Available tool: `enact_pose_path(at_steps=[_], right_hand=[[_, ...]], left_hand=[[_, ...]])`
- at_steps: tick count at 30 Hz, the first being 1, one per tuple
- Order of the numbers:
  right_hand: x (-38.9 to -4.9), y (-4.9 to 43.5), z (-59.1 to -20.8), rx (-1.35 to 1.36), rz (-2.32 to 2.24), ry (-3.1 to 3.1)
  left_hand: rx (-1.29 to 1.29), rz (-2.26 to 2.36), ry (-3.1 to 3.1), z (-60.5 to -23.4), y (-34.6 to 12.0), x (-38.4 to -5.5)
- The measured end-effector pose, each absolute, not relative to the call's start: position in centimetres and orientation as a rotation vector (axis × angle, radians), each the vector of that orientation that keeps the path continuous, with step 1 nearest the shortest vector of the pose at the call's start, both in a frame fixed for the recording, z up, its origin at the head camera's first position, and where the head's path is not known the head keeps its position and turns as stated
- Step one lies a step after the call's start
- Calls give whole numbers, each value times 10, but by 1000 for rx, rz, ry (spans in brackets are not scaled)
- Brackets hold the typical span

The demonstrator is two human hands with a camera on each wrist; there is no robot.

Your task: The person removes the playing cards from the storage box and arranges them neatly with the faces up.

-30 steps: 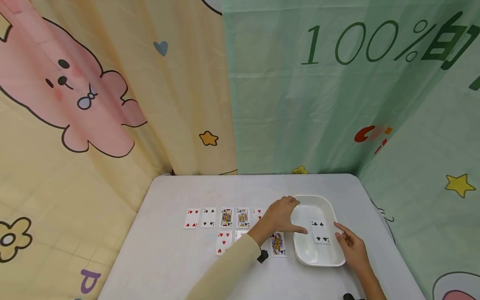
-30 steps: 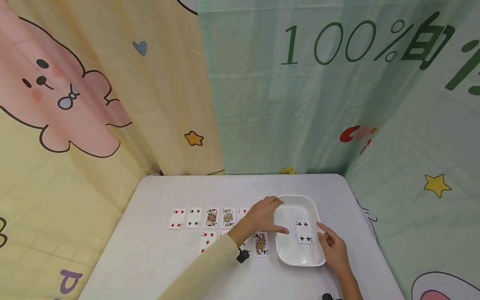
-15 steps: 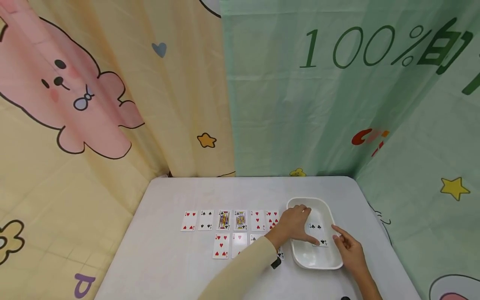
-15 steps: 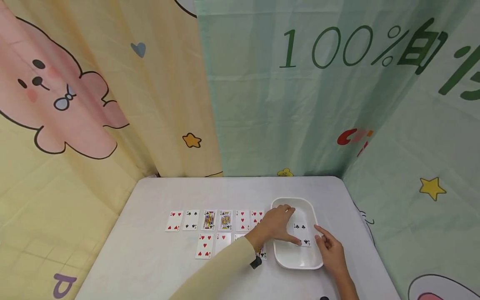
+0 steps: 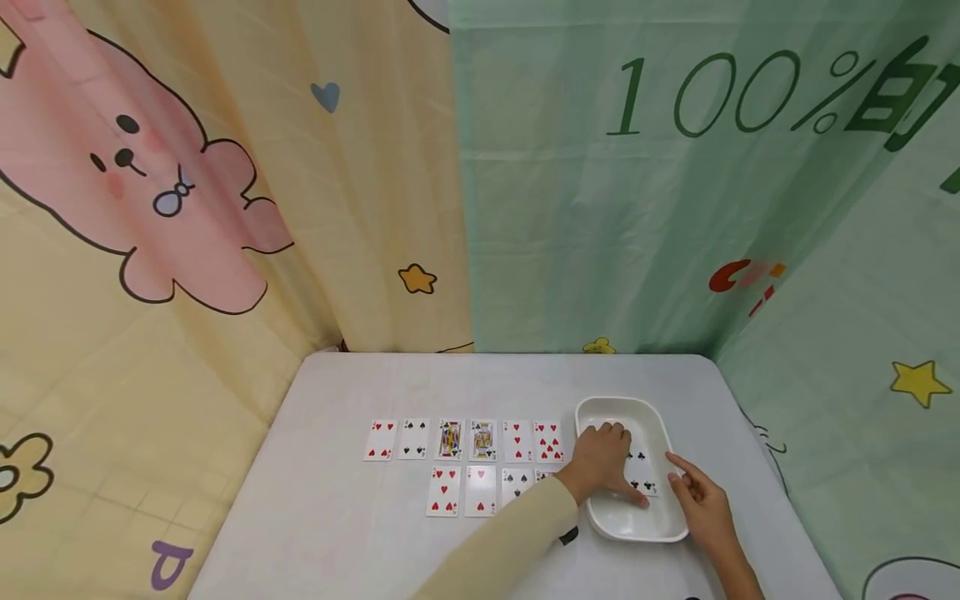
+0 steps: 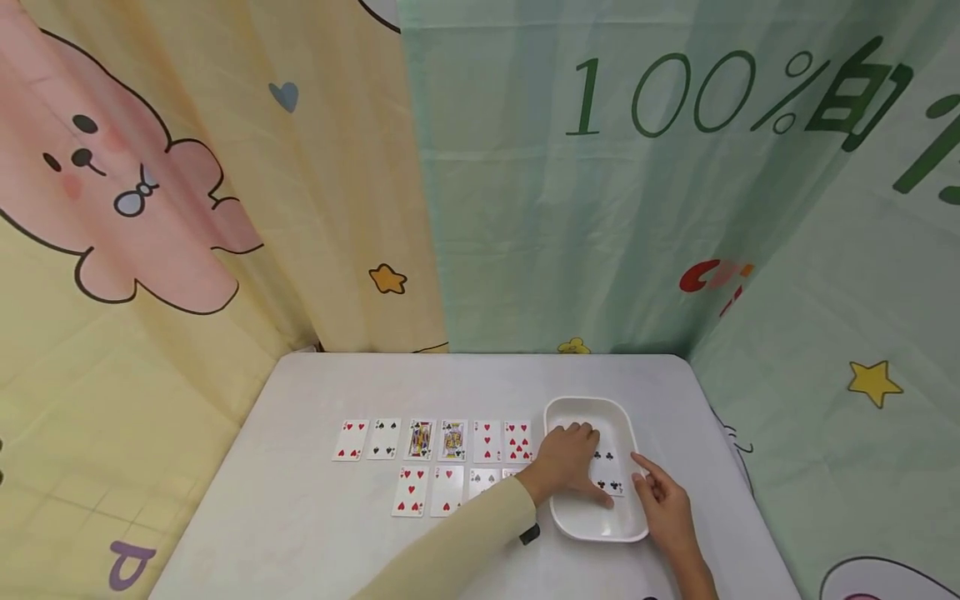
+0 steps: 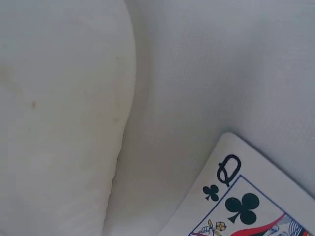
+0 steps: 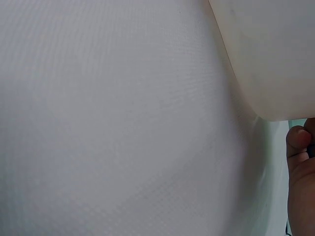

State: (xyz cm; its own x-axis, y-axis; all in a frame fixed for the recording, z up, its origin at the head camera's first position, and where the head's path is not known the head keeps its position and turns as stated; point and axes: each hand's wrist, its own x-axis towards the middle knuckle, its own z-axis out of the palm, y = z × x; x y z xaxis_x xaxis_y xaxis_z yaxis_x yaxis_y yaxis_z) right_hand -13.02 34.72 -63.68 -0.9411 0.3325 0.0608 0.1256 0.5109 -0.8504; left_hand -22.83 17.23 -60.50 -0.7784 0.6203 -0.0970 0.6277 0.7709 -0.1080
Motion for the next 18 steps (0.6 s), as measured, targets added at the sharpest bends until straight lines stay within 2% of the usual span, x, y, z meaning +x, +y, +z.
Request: enact_pose_path(at_steps=[18], right_hand=[[-129, 349, -638, -360, 1418, -2511]], left_hand=[[1118, -253, 2870, -608, 176, -227]])
